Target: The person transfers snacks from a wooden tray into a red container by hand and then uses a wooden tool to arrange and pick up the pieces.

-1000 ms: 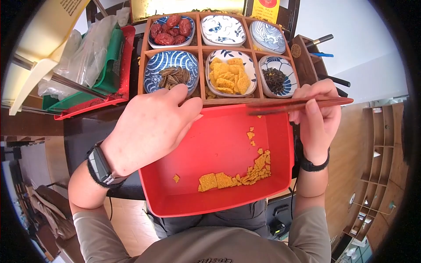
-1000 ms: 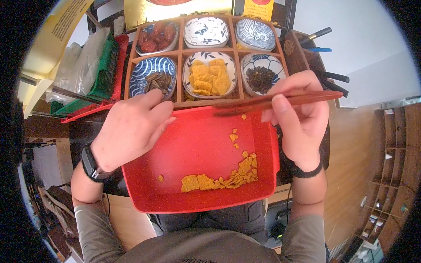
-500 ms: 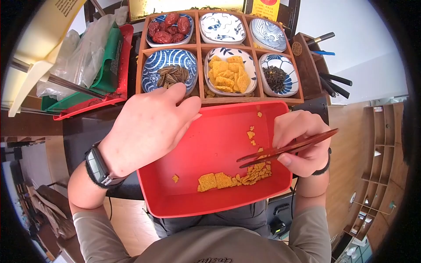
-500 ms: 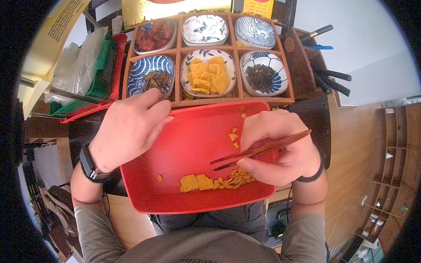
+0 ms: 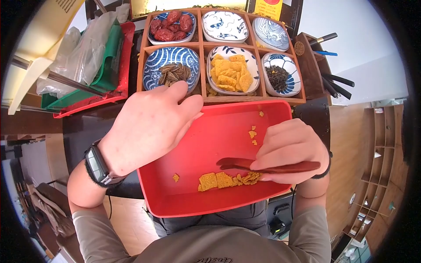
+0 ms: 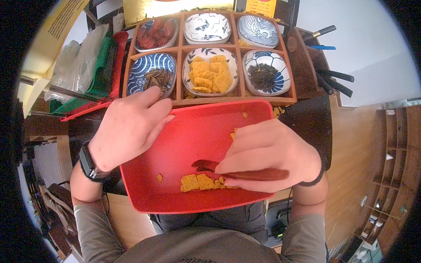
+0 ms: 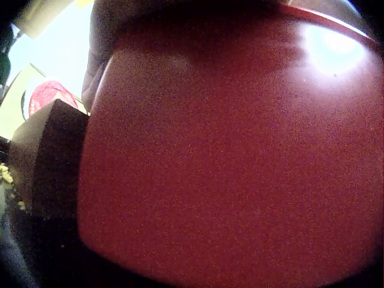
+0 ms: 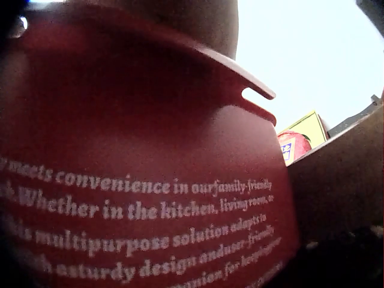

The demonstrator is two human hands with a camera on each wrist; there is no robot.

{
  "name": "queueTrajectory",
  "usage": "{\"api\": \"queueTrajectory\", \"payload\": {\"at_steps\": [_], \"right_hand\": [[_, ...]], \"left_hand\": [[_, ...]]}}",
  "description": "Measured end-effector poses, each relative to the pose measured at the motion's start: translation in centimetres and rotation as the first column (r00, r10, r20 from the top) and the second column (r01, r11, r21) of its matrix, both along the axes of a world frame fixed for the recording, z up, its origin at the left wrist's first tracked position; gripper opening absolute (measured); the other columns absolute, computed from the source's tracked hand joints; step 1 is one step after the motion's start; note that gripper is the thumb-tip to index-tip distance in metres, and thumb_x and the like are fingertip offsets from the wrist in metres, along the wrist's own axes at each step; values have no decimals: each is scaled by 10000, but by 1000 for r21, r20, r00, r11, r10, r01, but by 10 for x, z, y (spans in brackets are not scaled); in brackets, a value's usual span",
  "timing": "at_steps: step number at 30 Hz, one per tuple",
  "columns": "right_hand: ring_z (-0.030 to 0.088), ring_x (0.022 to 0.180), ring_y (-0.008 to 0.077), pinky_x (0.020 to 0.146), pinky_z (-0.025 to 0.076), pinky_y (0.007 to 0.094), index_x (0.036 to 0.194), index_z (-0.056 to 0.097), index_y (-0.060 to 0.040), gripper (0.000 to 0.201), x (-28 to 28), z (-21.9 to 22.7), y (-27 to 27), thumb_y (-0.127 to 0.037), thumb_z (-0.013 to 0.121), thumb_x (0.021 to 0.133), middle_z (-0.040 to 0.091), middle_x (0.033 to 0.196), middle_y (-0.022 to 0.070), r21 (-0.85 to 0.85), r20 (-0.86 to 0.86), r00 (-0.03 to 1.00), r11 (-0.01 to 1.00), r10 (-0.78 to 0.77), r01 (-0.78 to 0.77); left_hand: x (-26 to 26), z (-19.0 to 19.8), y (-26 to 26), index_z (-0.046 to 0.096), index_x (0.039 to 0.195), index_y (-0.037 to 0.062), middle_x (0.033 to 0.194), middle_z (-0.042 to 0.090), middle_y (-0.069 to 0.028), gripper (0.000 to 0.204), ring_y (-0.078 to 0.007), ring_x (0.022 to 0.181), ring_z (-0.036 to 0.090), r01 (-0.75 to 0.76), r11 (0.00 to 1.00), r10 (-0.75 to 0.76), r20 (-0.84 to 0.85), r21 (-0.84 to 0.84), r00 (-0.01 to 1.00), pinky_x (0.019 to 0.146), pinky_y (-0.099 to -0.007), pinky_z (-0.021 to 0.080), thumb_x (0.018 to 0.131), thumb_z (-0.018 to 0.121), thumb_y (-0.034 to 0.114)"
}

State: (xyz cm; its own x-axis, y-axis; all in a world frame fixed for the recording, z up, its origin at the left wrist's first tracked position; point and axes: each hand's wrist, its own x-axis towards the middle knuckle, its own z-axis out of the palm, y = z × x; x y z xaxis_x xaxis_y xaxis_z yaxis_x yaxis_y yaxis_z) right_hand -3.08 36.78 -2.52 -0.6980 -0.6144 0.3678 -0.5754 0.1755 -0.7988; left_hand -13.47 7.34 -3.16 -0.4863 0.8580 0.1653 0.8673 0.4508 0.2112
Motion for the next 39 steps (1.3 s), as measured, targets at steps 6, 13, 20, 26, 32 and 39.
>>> {"api": "queueTrajectory", "payload": {"at_steps": [6,13,20,26,32,39], "right_hand": [[733,799,315,673,591,386,1244,784,9,397,4,5,-3,-94,866,870,775,1022,140,123,-44,997,991,61,-55],[706,954,227,822,553,365,1365,762,-69,463,13,4,-10,-213,823,929,779,1137,34,368,-118,984,926,137,-85],[700,992,222,872,510,387,1315,773,-79,406,17,6,-9,-272,785,959,766,1116,20,420,-70,983,899,168,-124],[728,964,241,834,507,387,1174,813,-51,294,9,13,4,-213,796,929,773,1061,63,370,65,965,892,254,-260],[691,808,276,717,493,409,1009,762,-33,160,6,12,6,-119,771,875,700,885,80,262,19,982,947,190,-188],[690,758,312,654,489,414,1021,761,-22,213,7,10,4,-89,793,821,736,910,100,107,19,997,992,71,-73]], "left_hand": [[0,-1,0,604,996,58,922,583,-143,184,-379,813,674,-1,1000,1,0,6,1000,677,-477,559,950,746,165],[0,-1,0,602,986,54,914,579,-141,194,-378,801,672,1,1000,-1,-11,6,1000,672,-473,559,944,754,167],[0,-3,0,610,995,58,915,582,-136,194,-374,796,674,1,1000,-1,-21,2,1000,668,-474,560,942,761,167],[0,-3,0,611,1004,60,918,583,-139,192,-375,796,674,8,1000,-8,-21,16,1000,663,-478,560,950,756,173],[-1,-4,-1,609,1009,58,917,581,-142,192,-381,804,672,12,1000,-12,-24,7,1000,660,-481,556,956,749,180],[-1,-5,-1,612,1018,57,917,581,-144,187,-386,807,670,13,1000,-13,-26,20,1000,661,-482,553,960,743,178]]}}
